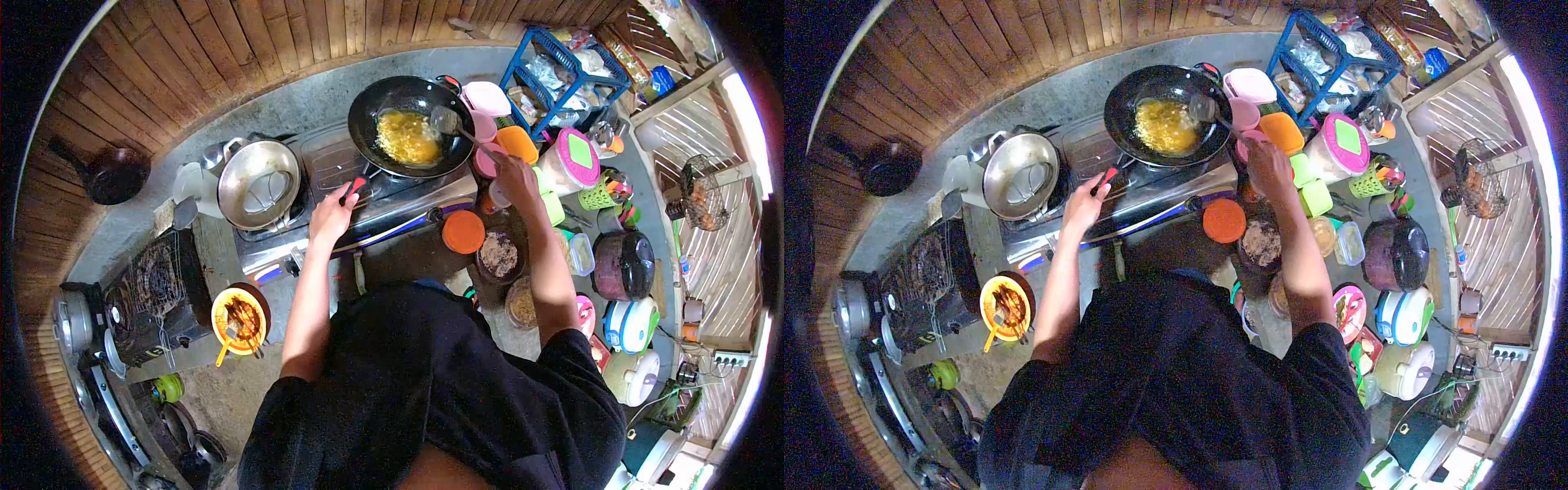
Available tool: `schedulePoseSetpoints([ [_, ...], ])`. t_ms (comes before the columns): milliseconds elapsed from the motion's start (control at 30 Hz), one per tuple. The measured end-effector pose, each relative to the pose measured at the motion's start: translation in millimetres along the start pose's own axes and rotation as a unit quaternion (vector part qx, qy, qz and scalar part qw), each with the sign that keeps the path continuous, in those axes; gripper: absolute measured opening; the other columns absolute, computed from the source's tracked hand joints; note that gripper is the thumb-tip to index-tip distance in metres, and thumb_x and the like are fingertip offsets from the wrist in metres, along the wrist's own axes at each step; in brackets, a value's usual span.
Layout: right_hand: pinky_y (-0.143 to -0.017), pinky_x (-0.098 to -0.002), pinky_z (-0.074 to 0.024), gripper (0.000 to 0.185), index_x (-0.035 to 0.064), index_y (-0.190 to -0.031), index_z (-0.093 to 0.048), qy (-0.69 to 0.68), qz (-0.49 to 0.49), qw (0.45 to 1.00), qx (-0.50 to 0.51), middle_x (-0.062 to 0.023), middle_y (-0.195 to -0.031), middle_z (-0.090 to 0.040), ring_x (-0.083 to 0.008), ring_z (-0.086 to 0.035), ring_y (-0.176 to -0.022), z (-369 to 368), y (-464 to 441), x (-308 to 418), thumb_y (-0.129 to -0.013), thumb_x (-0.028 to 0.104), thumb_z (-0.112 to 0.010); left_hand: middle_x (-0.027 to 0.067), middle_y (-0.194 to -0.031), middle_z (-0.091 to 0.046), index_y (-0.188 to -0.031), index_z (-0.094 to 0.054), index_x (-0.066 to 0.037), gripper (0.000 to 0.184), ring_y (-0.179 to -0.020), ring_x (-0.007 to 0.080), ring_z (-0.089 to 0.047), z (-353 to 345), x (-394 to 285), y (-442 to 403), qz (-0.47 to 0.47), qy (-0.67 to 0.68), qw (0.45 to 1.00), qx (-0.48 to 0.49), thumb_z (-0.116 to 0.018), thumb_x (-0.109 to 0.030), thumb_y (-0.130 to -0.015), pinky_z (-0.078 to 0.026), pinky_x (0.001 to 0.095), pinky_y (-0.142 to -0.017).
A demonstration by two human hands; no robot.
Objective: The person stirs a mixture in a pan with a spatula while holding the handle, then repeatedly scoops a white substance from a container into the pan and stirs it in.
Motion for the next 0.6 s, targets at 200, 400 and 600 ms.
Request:
schedulePoseSetpoints([
  [200, -0.066, -0.0431, -0.0502, 0.023, 0.0051, -0.11, -0.068, -0.158, 0.058, 0.978, 0.124, -0.0172, -0.082, -0.067, -0.0323, -0.066, -0.073, -20.6, 7.0, 6.6, -0.094, 0.015, -0.056, 0.0191, -0.112, -0.066, -0.13, -0.058, -0.029, 0.043, -0.105, 0.0402, -0.062, 2.1, -2.7, 1.8, -0.008, 0.01, 1.0, -0.014, -0.056, -0.047, -0.092, -0.05, 0.0467, -0.089],
  [400, -0.068, -0.0403, -0.0511, 0.029, 0.0111, -0.122, -0.065, -0.279, -0.058, 0.927, 0.243, -0.008, -0.076, -0.067, -0.0197, -0.064, -0.072, -56.7, 2.6, 15.3, -0.097, 0.018, -0.052, 0.0186, -0.11, -0.067, -0.13, -0.059, -0.029, 0.042, -0.105, 0.0386, -0.062, 2.4, -3.5, 2.7, -0.008, 0.026, 1.0, -0.005, -0.056, -0.046, -0.092, -0.05, 0.046, -0.09],
  [600, -0.067, -0.044, -0.0502, 0.027, 0.0087, -0.118, -0.066, -0.134, 0.049, 0.989, -0.028, -0.0184, -0.083, -0.067, -0.0332, -0.065, -0.073, -4.3, -10.1, 26.3, -0.094, 0.016, -0.055, 0.0185, -0.11, -0.067, -0.129, -0.059, -0.029, 0.042, -0.105, 0.0384, -0.063, 2.2, -2.7, 2.5, -0.002, 0.017, 1.0, -0.012, -0.056, -0.047, -0.092, -0.05, 0.046, -0.089],
])
Point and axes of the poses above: each hand's wrist, its own y-axis away from the middle knuckle, its own z-axis out of the back of the hand, x = y × z, the point moved 7 cm from there along -y, towards the middle knuckle
